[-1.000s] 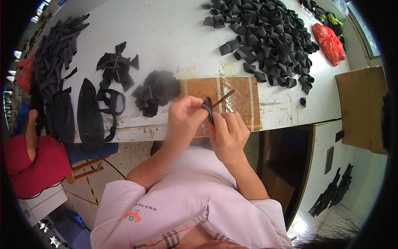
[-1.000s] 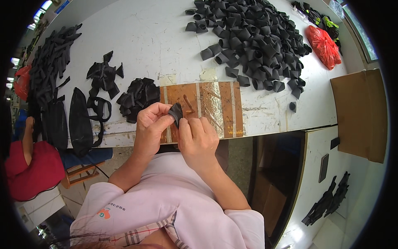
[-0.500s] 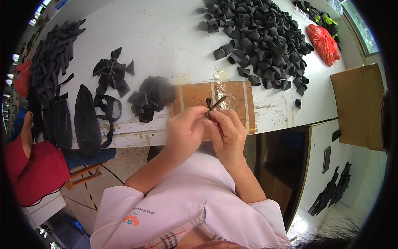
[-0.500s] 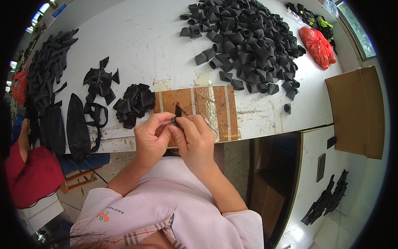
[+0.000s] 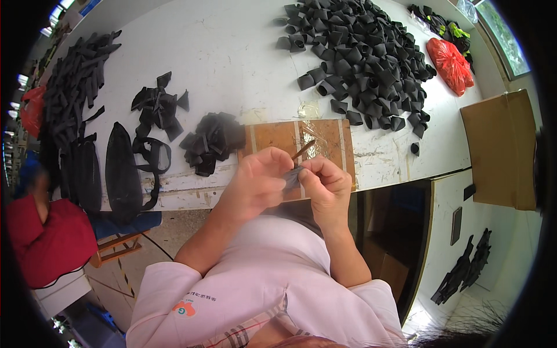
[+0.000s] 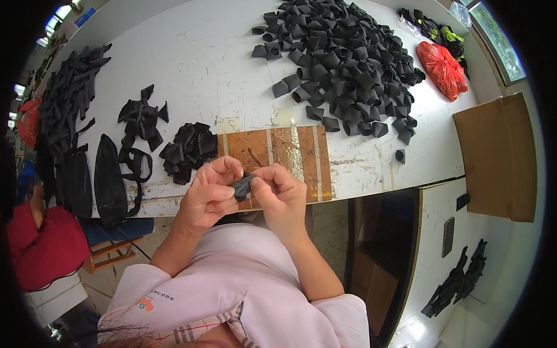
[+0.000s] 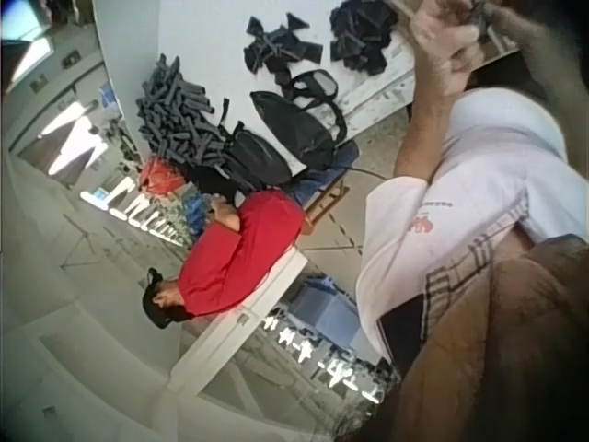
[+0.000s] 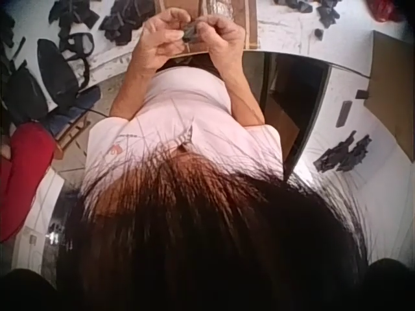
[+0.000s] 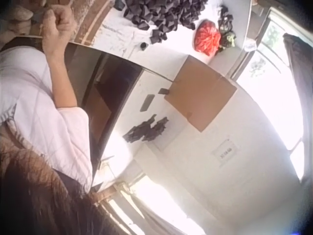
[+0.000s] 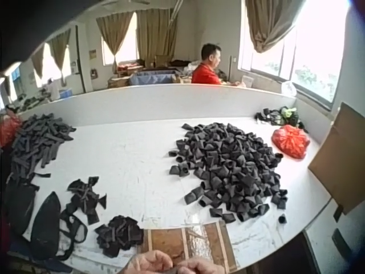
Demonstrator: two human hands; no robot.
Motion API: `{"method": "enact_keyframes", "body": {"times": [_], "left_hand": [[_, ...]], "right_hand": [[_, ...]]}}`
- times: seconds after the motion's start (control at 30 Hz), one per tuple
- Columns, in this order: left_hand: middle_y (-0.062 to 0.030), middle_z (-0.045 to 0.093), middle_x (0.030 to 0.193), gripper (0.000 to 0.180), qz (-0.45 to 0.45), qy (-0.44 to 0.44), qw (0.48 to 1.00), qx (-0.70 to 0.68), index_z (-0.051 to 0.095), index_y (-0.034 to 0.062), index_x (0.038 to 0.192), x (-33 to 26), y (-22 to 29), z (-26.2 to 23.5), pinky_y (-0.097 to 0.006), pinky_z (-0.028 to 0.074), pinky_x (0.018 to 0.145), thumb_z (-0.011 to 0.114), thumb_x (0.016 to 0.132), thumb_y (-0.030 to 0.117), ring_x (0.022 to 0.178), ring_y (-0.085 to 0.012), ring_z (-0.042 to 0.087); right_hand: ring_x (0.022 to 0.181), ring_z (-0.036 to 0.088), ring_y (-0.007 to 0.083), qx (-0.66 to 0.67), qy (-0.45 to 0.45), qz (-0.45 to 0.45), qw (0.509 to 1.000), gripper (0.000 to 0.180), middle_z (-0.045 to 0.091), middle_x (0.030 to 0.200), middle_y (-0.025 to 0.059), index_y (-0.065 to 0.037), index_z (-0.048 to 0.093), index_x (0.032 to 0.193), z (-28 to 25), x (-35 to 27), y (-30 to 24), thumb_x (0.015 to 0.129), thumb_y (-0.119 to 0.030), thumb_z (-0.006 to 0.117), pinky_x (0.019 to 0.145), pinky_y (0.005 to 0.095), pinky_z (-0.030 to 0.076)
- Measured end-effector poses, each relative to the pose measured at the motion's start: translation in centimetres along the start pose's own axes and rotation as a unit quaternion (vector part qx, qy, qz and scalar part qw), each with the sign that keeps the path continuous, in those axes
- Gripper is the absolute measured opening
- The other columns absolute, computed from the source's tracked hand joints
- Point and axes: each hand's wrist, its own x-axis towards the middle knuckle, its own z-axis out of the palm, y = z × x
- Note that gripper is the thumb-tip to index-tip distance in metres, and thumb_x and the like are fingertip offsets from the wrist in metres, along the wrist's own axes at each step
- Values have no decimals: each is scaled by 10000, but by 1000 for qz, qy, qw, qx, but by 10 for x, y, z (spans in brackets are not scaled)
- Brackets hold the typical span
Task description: The recorder uses a small brush to apply adhesive to small black foam or rubber components and sets them aside.
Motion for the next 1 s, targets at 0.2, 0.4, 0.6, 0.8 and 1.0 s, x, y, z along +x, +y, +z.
{"method": "enact_keyframes", "body": {"times": [0.2, 0.4, 0.6, 0.8, 1.0], "left_hand": [[-39, 556, 775, 141, 253, 151, 854, 430, 518, -6, 827, 7, -15, 19, -166, 385, 493, 511, 702, -69, 578, -39, 485], [-164, 568, 847, 132, 31, -115, 979, -165, 496, -18, 901, 18, 15, 18, -186, 207, 260, 401, 812, -36, 289, -29, 293], [-106, 570, 830, 125, -1, -28, 989, -144, 505, 4, 945, 27, 7, 1, -169, 220, 289, 444, 837, 12, 315, -19, 292], [-85, 575, 891, 288, 381, 97, 773, 498, 509, -25, 1057, 28, 14, 34, -276, 393, 806, 565, 777, 18, 860, -170, 518], [-86, 567, 871, 89, 400, -3, 810, 429, 575, -2, 850, 33, 11, 28, -268, 406, 763, 586, 765, 20, 810, -167, 525]], "right_hand": [[490, 325, 31, 362, -96, 190, 908, 55, 439, 608, -39, -33, 553, 758, -8, 1, -17, 795, -66, 576, 420, 167, 241], [489, 319, 20, -36, -116, -20, 992, 281, 410, 577, -47, -35, 516, 718, -2, 23, -60, 876, -267, 511, 416, 181, 243], [504, 344, 27, 58, -209, 74, 973, 283, 446, 603, -42, -36, 525, 729, -18, 54, -26, 877, -276, 508, 432, 193, 280], [626, 476, 73, -119, -31, -37, 992, 263, 519, 684, 18, 13, 542, 852, -12, 39, -31, 848, -250, 550, 540, 207, 391], [636, 499, 129, -218, -17, -296, 930, 260, 524, 841, 83, 8, 563, 914, -7, 26, -33, 754, -176, 653, 493, 228, 412]]}}
